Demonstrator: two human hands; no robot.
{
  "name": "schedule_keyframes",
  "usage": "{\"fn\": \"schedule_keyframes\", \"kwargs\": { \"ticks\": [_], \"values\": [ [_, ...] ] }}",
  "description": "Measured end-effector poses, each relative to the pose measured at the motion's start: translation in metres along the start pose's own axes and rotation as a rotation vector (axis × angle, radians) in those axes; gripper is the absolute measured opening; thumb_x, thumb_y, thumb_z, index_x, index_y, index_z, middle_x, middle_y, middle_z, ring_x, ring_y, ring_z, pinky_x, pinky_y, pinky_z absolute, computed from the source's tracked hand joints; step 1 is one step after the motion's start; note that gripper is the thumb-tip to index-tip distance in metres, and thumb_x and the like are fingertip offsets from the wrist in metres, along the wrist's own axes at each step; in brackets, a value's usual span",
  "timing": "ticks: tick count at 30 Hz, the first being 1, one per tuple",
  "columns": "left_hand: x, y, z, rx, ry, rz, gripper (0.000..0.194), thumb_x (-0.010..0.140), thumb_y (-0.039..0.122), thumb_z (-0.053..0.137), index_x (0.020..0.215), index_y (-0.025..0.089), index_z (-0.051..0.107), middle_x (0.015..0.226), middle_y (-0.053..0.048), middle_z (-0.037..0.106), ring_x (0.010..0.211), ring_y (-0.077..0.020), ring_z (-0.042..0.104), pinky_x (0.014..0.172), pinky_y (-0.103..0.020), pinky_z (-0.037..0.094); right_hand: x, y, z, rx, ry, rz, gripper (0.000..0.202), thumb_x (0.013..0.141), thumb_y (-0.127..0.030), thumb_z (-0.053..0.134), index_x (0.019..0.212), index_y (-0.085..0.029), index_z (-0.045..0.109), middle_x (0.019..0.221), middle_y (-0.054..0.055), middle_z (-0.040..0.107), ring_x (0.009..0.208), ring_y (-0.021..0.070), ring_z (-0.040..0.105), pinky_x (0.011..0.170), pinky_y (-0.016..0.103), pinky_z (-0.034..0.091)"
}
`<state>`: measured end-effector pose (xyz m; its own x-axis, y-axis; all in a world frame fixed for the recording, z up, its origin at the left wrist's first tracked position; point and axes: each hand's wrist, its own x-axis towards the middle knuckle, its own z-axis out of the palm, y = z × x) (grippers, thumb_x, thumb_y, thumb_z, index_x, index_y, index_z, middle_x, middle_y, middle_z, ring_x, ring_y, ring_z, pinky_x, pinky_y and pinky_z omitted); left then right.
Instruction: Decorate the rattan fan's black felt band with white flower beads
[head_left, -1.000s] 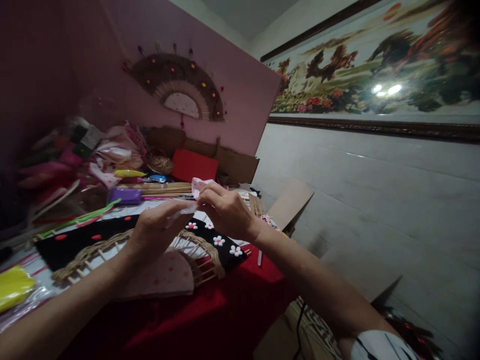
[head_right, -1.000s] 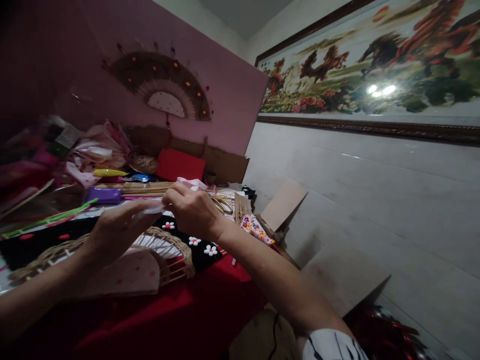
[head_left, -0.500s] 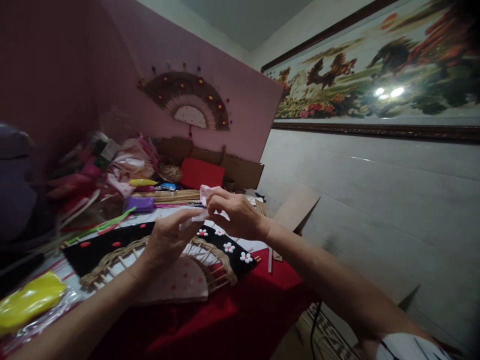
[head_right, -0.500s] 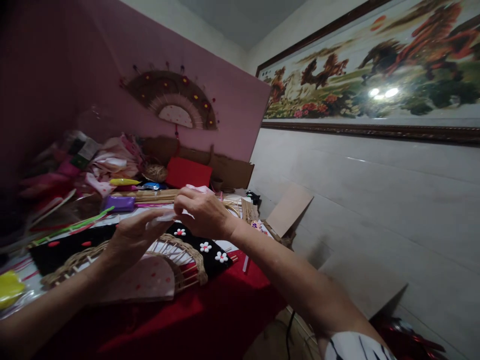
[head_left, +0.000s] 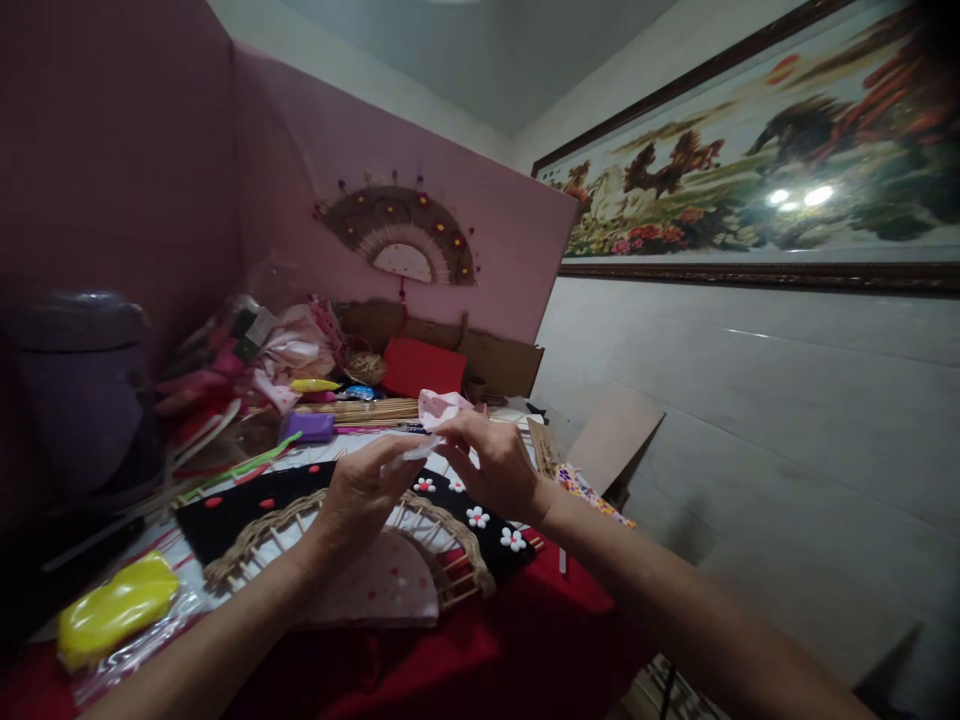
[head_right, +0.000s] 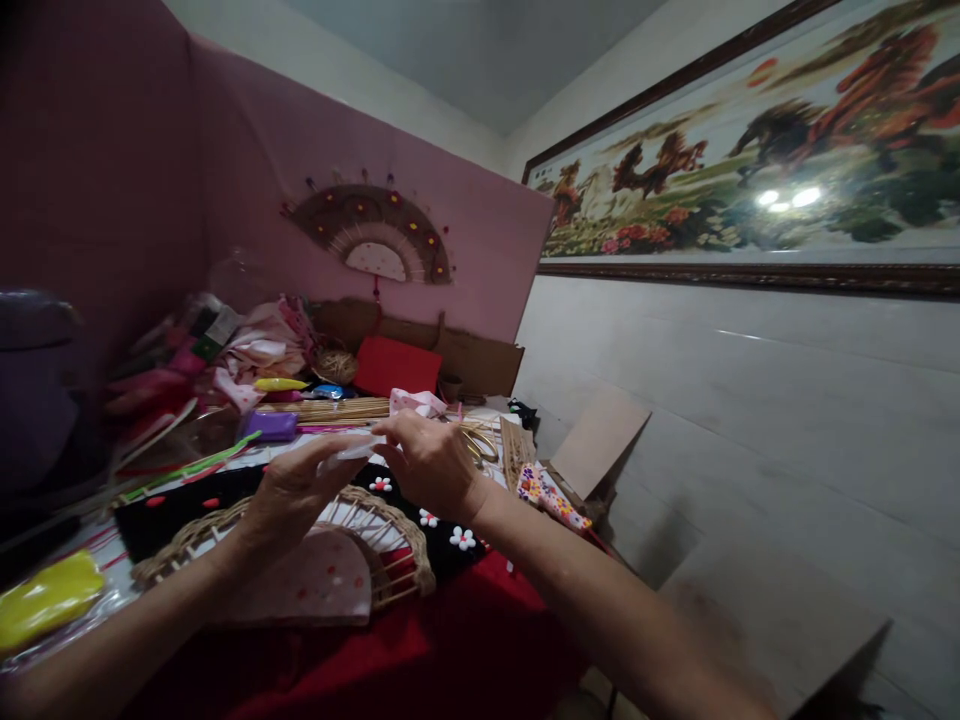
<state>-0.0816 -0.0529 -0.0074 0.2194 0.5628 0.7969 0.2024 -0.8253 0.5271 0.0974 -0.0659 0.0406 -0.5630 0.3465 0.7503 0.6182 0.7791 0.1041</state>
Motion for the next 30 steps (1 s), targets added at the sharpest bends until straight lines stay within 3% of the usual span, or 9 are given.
{"fn": "schedule_keyframes", "kwargs": {
  "ticks": [7, 15, 19, 25, 30],
  "values": [
    [-0.0007, 0.0, -0.0008, 0.023, -0.006, 0.012, 0.019, 0.081, 0.025, 0.056, 0.098, 0.02, 0.064, 0.091, -0.003, 0.069, 0.082, -0.0142, 0.062, 0.073, -0.025, 0.047, 0.0005, -0.0016, -0.0015, -0.04, 0.01, -0.028, 0.013, 0.088, -0.025, 0.047, 0.096, -0.018, 0.055, 0.095, 0.006, 0.06, 0.086, 0.0145, 0.057, 0.072, 0.026, 0.045],
    [-0.0005, -0.0013, -0.0005, 0.031, -0.026, 0.034, 0.019, 0.083, 0.026, 0.054, 0.098, 0.019, 0.063, 0.092, -0.005, 0.068, 0.083, -0.0156, 0.062, 0.075, -0.029, 0.048, 0.002, -0.0011, 0.0, -0.062, -0.033, -0.052, 0.014, 0.089, -0.025, 0.045, 0.098, -0.017, 0.052, 0.093, 0.007, 0.06, 0.084, 0.0152, 0.057, 0.07, 0.027, 0.045],
    [-0.0006, -0.0029, -0.0005, 0.074, -0.026, 0.077, 0.019, 0.083, 0.025, 0.053, 0.099, 0.021, 0.063, 0.092, -0.005, 0.068, 0.083, -0.0151, 0.062, 0.074, -0.028, 0.048, 0.0031, 0.0013, -0.0005, -0.027, -0.052, -0.063, 0.009, 0.089, -0.024, 0.045, 0.09, -0.018, 0.051, 0.087, 0.006, 0.059, 0.078, 0.0146, 0.056, 0.067, 0.027, 0.044],
    [0.0006, -0.0048, -0.0009, 0.138, -0.009, 0.18, 0.02, 0.082, 0.02, 0.054, 0.1, 0.022, 0.062, 0.094, -0.003, 0.068, 0.085, -0.0143, 0.062, 0.076, -0.026, 0.048, 0.005, 0.0008, -0.003, -0.01, -0.068, -0.083, 0.013, 0.088, -0.023, 0.047, 0.096, -0.018, 0.055, 0.093, 0.007, 0.059, 0.081, 0.0148, 0.056, 0.07, 0.028, 0.045],
    [-0.0006, -0.0039, -0.0011, 0.105, -0.021, 0.1, 0.019, 0.083, 0.021, 0.054, 0.1, 0.021, 0.062, 0.094, -0.004, 0.068, 0.086, -0.0141, 0.062, 0.077, -0.026, 0.048, -0.001, -0.0009, 0.002, -0.026, 0.014, -0.054, 0.016, 0.087, -0.019, 0.047, 0.1, -0.017, 0.057, 0.089, 0.005, 0.062, 0.078, 0.0133, 0.058, 0.068, 0.025, 0.045]
  ]
}}
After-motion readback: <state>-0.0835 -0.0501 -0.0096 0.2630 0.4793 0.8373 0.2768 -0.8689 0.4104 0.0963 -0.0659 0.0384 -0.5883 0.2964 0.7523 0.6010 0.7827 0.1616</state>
